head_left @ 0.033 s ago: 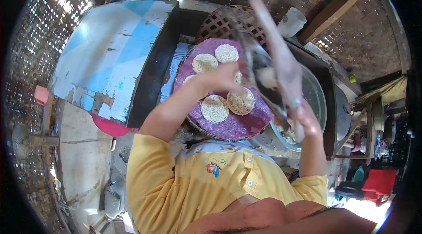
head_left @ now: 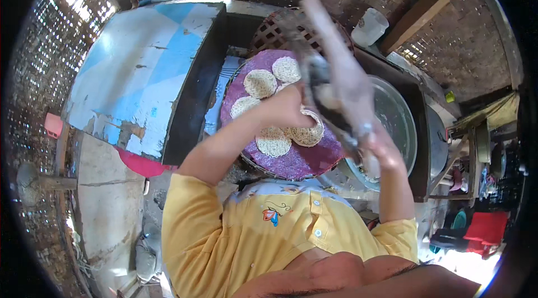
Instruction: The person prepares crackers by using a spoon to scoop a dough mixture from a large bowl onto a specialized extruder tool and then pressing the mixture through a ring template onto a purple surface.
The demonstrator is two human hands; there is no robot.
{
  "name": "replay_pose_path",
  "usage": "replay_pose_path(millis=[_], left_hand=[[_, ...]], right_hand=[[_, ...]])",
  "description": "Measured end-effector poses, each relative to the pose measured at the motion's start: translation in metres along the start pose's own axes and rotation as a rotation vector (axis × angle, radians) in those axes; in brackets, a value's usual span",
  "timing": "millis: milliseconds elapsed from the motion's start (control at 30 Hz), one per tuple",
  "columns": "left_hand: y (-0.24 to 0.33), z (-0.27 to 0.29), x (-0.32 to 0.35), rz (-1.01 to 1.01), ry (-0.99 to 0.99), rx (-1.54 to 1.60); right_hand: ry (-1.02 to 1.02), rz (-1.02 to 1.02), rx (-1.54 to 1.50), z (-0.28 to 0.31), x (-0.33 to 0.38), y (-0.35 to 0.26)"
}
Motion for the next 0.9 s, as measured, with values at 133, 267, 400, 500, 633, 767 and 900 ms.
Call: replay_pose_path(millis=[133, 267, 400, 500, 633, 767, 900], left_hand=[[-0.017, 0.009, 0.018, 0.074, 0.443, -0.001], [-0.105, 0.034, 0.069, 0.221, 0.401, 0.209], [-0.111, 0.072, 0.116, 0.255, 0.614, 0.497], [-0.117, 0.083, 0.134, 0.262, 0.674, 0.557], [-0.12, 0.082, 0.144, 0.275, 0.694, 0.583], [-0.117, 0.079, 0.142, 0.281, 0.683, 0.586], [-0.114, 0.077, 0.139, 0.281, 0.673, 0.582]], right_hand=[[-0.292, 0.171, -0.277, -0.025, -0.037, 0.015], [-0.086, -0.026, 0.677, -0.016, -0.056, 0.052], [-0.008, 0.329, 0.941, -0.023, -0.042, 0.073], [0.011, 0.413, 0.89, -0.031, -0.031, 0.069], [-0.04, 0.435, 0.928, -0.039, -0.023, 0.072], [-0.043, 0.436, 0.93, -0.046, -0.025, 0.069], [-0.021, 0.467, 0.956, -0.049, -0.029, 0.067]])
Point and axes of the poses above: each hand's wrist, its own x-axis away from the middle knuckle, its own z-axis out of the back of the hand, y = z × x, the point moved 2 cm from there along -x, towards the middle knuckle, and after that the axes turned 13 degrees about z, right-handed, at the moved point
